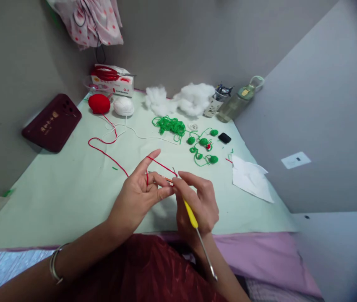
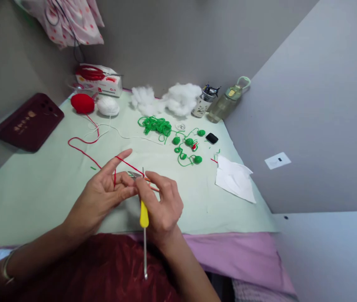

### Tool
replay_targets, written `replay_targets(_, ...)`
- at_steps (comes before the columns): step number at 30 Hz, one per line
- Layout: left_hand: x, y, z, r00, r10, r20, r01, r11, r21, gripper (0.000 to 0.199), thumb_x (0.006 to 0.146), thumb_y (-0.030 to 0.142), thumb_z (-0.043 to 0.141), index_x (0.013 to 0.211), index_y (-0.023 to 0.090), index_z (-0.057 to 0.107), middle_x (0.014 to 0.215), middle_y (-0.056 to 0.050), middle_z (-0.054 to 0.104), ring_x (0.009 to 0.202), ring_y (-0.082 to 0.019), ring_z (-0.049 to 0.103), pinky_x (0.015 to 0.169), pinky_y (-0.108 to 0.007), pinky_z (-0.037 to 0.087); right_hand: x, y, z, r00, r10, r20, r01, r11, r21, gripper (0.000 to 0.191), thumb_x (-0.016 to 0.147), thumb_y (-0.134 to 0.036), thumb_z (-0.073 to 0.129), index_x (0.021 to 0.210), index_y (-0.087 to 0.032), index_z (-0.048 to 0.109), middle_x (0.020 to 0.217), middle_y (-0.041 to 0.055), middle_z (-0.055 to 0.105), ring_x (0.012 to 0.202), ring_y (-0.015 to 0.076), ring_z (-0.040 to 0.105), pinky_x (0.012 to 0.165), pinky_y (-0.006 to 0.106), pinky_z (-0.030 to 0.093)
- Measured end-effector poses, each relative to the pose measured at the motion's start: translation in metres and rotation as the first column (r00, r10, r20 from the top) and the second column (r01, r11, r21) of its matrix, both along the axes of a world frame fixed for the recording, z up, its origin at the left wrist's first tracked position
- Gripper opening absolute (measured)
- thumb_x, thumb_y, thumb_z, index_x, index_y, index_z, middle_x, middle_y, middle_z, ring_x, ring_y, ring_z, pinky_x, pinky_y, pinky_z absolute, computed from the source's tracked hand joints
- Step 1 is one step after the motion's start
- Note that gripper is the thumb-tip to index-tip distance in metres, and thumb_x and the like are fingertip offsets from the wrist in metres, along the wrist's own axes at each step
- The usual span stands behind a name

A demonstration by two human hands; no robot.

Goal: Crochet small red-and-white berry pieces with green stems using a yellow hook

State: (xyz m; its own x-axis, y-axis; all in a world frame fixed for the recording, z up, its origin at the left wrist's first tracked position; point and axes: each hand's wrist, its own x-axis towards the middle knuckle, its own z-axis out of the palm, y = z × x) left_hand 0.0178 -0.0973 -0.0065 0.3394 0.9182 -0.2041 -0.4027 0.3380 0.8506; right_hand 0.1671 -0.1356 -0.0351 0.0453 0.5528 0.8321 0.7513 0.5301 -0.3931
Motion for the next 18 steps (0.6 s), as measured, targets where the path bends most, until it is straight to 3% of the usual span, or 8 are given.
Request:
replay_targets(3,-0.002,0.002,0.002,0.998,-0.061,0.031,0.063,0.996,-0.059,0.098,0.076,0.018,0.09,0.16,0.019,0.041,0.074,0.006,0.066,0.048,-0.003,0.033,0.044,-0.016,0.024,0.0,0.004,0.004,0.955,0.105,-0.278,-0.145,0.981,-0.129,0.024,0.099,-0.015,0.065,0.112,-0.029,0.079,0.108,0.0077,0.081,0.096,0.0217,0.076,0.078,0.038,0.064)
replay_targets(6,-0.005,0.004,0.005,0.994,-0.104,0.036,0.106,0.99,-0.09,0.087,0.08,0.026,0.089,0.155,0.018,0.048,0.076,0.005,0.066,0.045,-0.001,0.026,0.041,-0.017,0.015,0.003,0.009,0.01,0.765,0.21,-0.608,-0.398,0.897,-0.192,0.017,0.102,-0.023,0.062,0.103,-0.025,0.078,0.097,0.0053,0.082,0.077,0.0172,0.074,0.067,0.032,0.062)
replay_targets(9,-0.007,0.005,0.006,0.991,-0.127,0.043,0.13,0.988,-0.084,0.081,0.081,0.027,0.089,0.153,0.019,0.052,0.074,0.006,0.063,0.044,0.0,0.023,0.042,-0.019,0.013,0.008,0.01,0.013,0.617,0.232,-0.752,-0.513,0.843,-0.161,0.016,0.103,-0.028,0.061,0.098,-0.022,0.076,0.092,0.0053,0.082,0.065,0.0136,0.07,0.061,0.029,0.059)
replay_targets(12,-0.009,0.006,0.003,0.994,-0.109,0.023,0.11,0.992,-0.055,0.078,0.082,0.028,0.088,0.152,0.021,0.054,0.071,0.007,0.061,0.044,-0.001,0.023,0.043,-0.02,0.013,0.011,0.006,0.016,0.694,0.221,-0.685,-0.47,0.861,-0.197,0.019,0.105,-0.025,0.057,0.099,-0.021,0.075,0.092,0.005,0.081,0.07,0.0143,0.071,0.066,0.031,0.061)
replay_targets(15,-0.01,0.005,-0.001,0.997,-0.073,-0.025,0.073,0.997,-0.008,0.077,0.084,0.027,0.087,0.154,0.023,0.054,0.076,0.005,0.066,0.047,-0.003,0.029,0.044,-0.021,0.017,0.011,-0.001,0.019,0.839,0.244,-0.487,-0.368,0.912,-0.179,0.022,0.104,-0.017,0.054,0.108,-0.024,0.075,0.095,0.0038,0.079,0.078,0.0162,0.072,0.071,0.034,0.062)
replay_targets(18,-0.009,0.005,-0.002,0.998,-0.039,-0.044,0.04,0.999,0.029,0.079,0.083,0.026,0.088,0.155,0.024,0.053,0.078,0.003,0.069,0.054,-0.005,0.04,0.049,-0.02,0.027,0.01,-0.005,0.017,0.923,0.242,-0.3,-0.289,0.949,-0.123,0.029,0.102,-0.009,0.055,0.115,-0.026,0.074,0.098,0.0046,0.08,0.089,0.0198,0.076,0.076,0.037,0.064)
